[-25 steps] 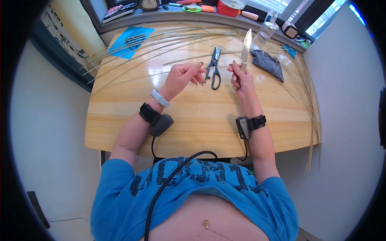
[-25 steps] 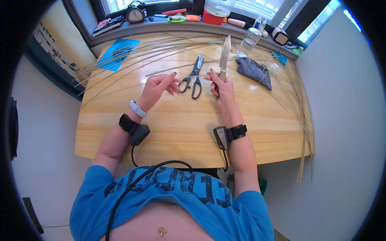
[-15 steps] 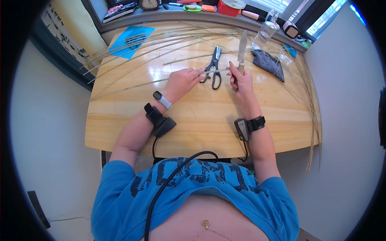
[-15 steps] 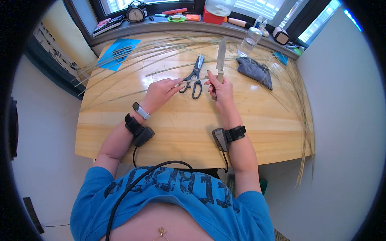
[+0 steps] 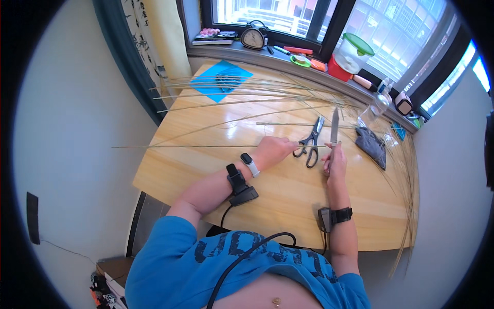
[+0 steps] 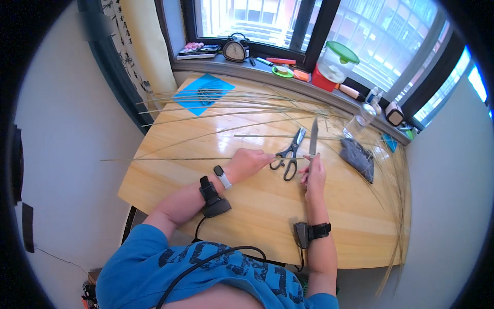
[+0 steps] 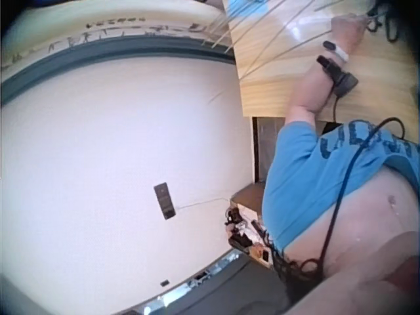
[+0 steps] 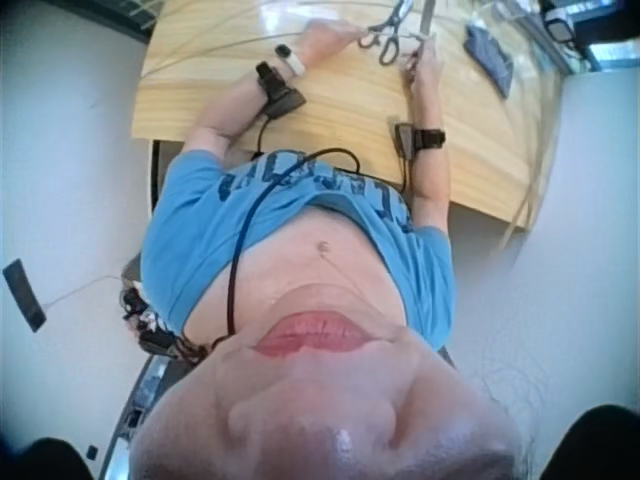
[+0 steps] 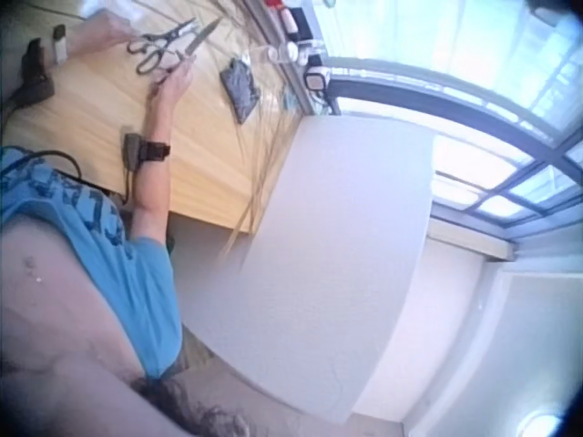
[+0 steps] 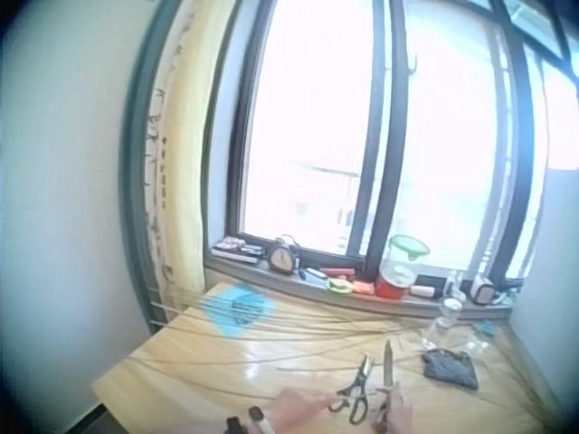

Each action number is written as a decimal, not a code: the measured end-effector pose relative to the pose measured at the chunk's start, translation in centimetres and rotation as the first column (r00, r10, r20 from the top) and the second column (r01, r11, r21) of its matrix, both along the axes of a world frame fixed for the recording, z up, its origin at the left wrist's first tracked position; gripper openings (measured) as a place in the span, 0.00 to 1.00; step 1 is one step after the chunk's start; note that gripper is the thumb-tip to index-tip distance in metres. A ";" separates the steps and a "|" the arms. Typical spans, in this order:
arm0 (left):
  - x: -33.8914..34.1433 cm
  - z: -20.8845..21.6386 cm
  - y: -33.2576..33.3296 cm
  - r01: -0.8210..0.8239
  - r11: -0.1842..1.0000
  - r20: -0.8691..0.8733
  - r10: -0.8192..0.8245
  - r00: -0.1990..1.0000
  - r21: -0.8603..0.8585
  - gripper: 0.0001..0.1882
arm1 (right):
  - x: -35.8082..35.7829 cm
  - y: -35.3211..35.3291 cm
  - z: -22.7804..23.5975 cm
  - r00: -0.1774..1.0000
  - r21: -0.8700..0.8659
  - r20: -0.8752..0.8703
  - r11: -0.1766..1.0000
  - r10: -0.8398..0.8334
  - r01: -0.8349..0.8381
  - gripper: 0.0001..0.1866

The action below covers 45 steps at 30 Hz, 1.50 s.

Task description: The person is using a knife to scrape and thin out reeds or bamboo strips on a wooden table.

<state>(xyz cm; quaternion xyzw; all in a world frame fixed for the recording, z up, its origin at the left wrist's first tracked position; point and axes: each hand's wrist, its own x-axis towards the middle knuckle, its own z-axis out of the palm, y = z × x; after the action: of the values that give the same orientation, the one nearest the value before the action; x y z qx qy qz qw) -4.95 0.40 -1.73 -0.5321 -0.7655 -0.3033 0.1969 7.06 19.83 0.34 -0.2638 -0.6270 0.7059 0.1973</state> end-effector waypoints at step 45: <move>0.4 1.1 0.3 0.006 1.000 0.164 -0.006 0.987 -0.001 0.09 | -0.7 -2.2 -1.6 0.985 0.818 0.111 0.576 -0.134 -0.014 0.11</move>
<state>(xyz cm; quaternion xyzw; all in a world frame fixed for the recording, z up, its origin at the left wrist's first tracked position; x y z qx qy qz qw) -4.54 0.68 -0.66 -0.5079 -0.7777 -0.3460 0.1321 6.37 17.59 -1.25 -0.2207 -0.8854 0.3081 0.2692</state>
